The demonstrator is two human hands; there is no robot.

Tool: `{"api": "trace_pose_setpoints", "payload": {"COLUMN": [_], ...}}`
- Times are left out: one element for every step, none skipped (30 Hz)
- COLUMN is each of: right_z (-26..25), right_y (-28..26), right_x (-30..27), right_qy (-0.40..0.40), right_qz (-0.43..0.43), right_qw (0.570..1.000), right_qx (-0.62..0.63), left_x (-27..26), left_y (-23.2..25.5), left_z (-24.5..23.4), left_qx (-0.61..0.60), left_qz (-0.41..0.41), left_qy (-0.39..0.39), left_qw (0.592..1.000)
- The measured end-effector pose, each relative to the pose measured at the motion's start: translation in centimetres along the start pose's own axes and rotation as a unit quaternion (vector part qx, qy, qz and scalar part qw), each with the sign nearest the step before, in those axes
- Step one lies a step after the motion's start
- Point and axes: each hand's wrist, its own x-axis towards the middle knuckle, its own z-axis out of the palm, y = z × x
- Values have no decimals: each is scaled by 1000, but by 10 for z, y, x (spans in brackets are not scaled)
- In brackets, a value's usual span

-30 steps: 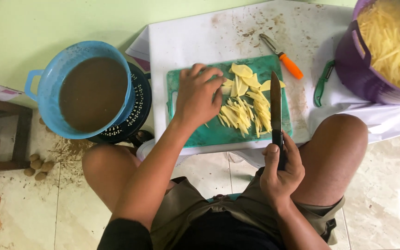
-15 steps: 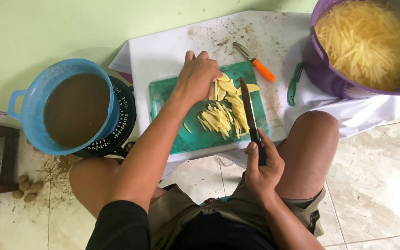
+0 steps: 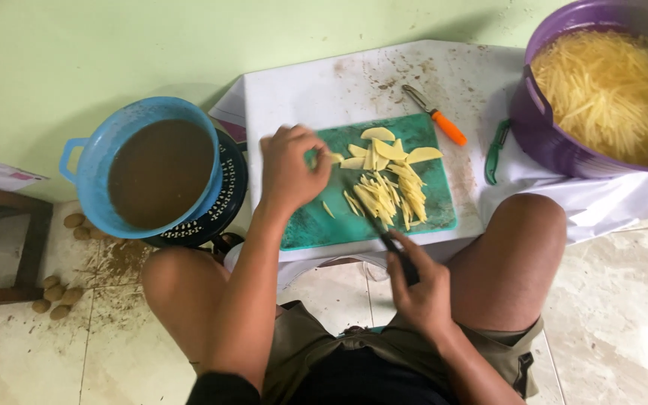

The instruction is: Cutting peeled potato slices into thin strips using a knife on a cutting board.

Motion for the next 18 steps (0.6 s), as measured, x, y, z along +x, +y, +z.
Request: {"api": "trace_pose_setpoints", "payload": {"right_z": [2, 2, 2, 6, 9, 13, 14, 15, 15, 14, 13, 11, 10, 10, 10, 10, 11, 11], "right_y": [-10, -20, -29, -31, -33, -35, -32, -28, -25, -24, -22, -21, -17, -14, -9, -11, -12, -14], "right_x": [-1, -4, -7, -8, -9, -10, -10, -9, -8, -5, -3, 0, -1, -2, -2, -3, -4, -5], "right_qy": [-2, -62, -122, -121, -133, -145, -144, -125, -105, -104, -74, -45, -44, -33, -22, -22, -25, -30], "right_qz": [-2, 19, 40, 40, 24, 9, 10, 7, 5, 4, -9, -23, -24, -19, -15, -14, -5, 3], "right_qw": [1000, 998, 991, 991, 990, 988, 988, 988, 986, 986, 987, 987, 987, 985, 982, 982, 984, 985], "right_qx": [2, -14, -30, -30, -46, -60, -60, -93, -127, -128, -140, -152, -154, -170, -186, -187, -179, -169], "left_x": [-9, -19, -29, -38, -46, -55, -57, -59, -61, -61, -62, -64, -70, -76, -81, -81, -81, -82], "left_y": [2, 6, 10, 10, 11, 11, 14, 18, 22, 24, 27, 30, 29, 28, 28, 33, 39, 44], "left_z": [-17, -31, -46, -49, -52, -56, -60, -62, -64, -61, -59, -55, -45, -35, -24, -25, -25, -26], "left_qx": [3, -41, -85, -85, -98, -110, -110, -121, -133, -134, -135, -137, -139, -127, -115, -116, -111, -105], "left_qz": [-1, -19, -38, -37, -51, -64, -64, -64, -64, -63, -68, -74, -74, -71, -68, -68, -59, -51], "left_qy": [2, 19, 37, 36, 28, 20, 19, 17, 14, 15, 14, 15, 15, 3, -10, -10, -30, -50], "left_qw": [1000, 999, 995, 995, 993, 992, 992, 990, 989, 989, 988, 988, 987, 989, 991, 991, 992, 992]}}
